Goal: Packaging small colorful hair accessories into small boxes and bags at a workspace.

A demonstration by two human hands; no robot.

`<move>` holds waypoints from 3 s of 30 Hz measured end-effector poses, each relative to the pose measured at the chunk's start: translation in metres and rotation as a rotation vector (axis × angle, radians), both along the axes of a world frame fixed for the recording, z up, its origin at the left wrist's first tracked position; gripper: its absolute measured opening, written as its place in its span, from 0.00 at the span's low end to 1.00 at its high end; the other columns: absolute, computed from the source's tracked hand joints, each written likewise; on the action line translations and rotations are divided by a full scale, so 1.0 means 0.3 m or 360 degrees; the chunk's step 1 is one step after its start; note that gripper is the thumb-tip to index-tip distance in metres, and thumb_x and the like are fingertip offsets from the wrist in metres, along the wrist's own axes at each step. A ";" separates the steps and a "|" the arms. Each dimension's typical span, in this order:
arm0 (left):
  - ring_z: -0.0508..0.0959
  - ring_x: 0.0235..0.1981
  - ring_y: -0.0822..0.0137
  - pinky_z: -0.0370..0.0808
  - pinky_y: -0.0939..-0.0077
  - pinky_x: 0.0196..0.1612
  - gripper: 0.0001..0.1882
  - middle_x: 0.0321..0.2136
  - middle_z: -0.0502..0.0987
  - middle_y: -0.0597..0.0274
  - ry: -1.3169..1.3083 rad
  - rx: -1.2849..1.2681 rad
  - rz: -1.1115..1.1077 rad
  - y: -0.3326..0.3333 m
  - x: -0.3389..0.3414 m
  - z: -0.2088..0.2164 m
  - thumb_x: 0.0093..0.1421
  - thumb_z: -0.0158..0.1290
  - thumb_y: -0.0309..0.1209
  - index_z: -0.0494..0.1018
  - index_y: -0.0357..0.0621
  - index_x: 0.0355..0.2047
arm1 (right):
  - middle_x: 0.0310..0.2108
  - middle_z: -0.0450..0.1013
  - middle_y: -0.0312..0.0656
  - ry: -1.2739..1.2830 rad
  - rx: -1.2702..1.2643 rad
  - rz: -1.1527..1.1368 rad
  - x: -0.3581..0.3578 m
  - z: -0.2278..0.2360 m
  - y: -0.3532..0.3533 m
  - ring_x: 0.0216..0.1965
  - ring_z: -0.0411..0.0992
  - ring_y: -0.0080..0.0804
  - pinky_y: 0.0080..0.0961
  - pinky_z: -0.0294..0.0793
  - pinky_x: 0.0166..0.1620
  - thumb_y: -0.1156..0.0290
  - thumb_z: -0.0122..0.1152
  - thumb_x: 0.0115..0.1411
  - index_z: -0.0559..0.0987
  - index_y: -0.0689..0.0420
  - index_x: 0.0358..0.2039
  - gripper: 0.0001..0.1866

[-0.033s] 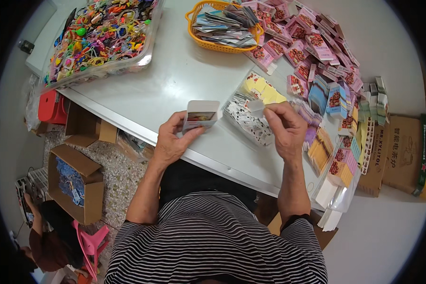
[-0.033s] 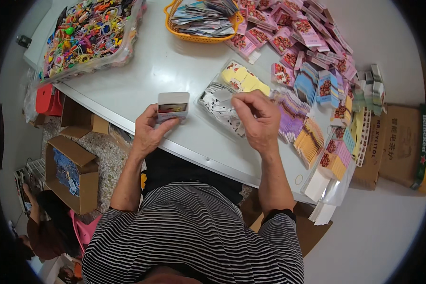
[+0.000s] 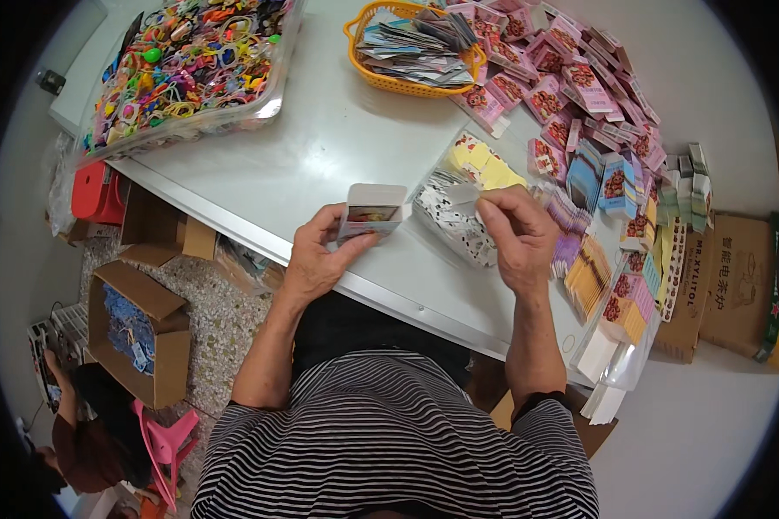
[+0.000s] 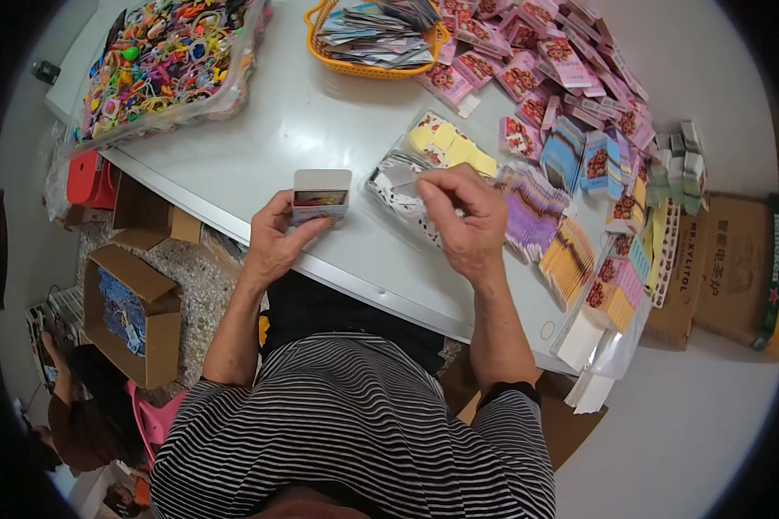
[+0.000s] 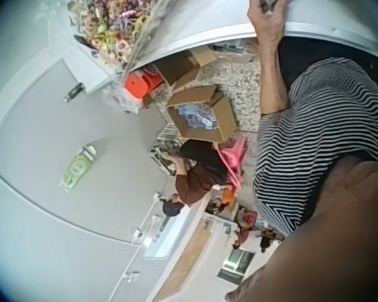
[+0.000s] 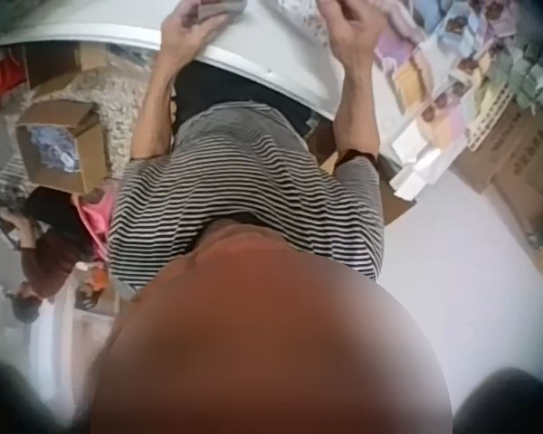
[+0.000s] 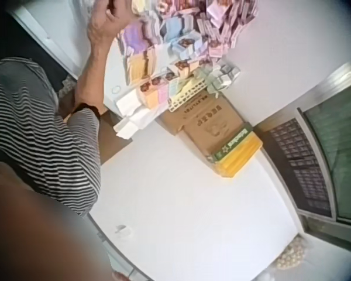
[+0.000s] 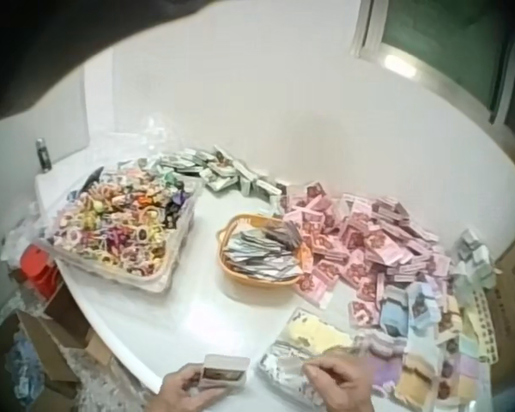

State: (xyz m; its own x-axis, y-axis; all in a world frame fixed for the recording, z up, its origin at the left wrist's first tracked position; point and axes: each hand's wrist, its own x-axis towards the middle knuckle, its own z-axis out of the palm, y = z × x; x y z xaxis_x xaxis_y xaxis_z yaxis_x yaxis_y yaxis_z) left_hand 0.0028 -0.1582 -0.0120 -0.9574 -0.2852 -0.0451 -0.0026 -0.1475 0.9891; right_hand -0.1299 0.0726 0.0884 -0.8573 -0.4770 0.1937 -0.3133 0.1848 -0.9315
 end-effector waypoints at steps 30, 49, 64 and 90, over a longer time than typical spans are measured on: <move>0.79 0.42 0.68 0.76 0.73 0.48 0.18 0.40 0.81 0.59 0.0109 -0.0308 -0.0071 -0.049 0.018 -0.009 0.55 0.65 0.24 0.77 0.38 0.47 | 0.36 0.76 0.39 -0.0750 -0.0046 0.0326 0.096 -0.048 -0.137 0.34 0.74 0.21 0.16 0.75 0.30 0.75 0.59 0.67 0.78 0.64 0.53 0.15; 0.77 0.37 0.72 0.74 0.79 0.39 0.22 0.43 0.81 0.64 -0.0262 -0.0002 -0.0334 -0.155 0.061 0.055 0.51 0.68 0.27 0.80 0.40 0.49 | 0.32 0.77 0.34 -0.1176 -0.0180 0.0407 0.170 -0.140 -0.279 0.22 0.67 0.16 0.15 0.66 0.24 0.73 0.69 0.59 0.80 0.63 0.49 0.17; 0.81 0.39 0.67 0.82 0.78 0.34 0.12 0.45 0.81 0.49 0.0064 0.0431 -0.0208 -0.190 0.037 0.066 0.60 0.56 0.17 0.79 0.35 0.45 | 0.42 0.77 0.42 -0.0131 -0.0411 0.0468 0.166 -0.223 -0.297 0.31 0.71 0.22 0.18 0.70 0.35 0.82 0.65 0.58 0.85 0.60 0.41 0.11; 0.80 0.40 0.72 0.81 0.81 0.37 0.12 0.48 0.79 0.53 0.0299 0.0115 -0.0164 -0.179 0.055 0.051 0.63 0.56 0.20 0.80 0.38 0.46 | 0.44 0.76 0.44 -0.0149 -0.0383 0.0488 0.153 -0.249 -0.299 0.29 0.72 0.21 0.15 0.71 0.30 0.82 0.66 0.58 0.85 0.59 0.43 0.12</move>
State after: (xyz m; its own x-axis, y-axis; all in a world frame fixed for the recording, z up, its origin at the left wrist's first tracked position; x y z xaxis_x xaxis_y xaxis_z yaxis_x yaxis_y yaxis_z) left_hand 0.0192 -0.2119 0.0035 -0.9749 -0.1878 0.1199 0.1618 -0.2263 0.9605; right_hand -0.0840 -0.0171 0.0138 -0.7015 -0.6641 0.2586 -0.2314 -0.1309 -0.9640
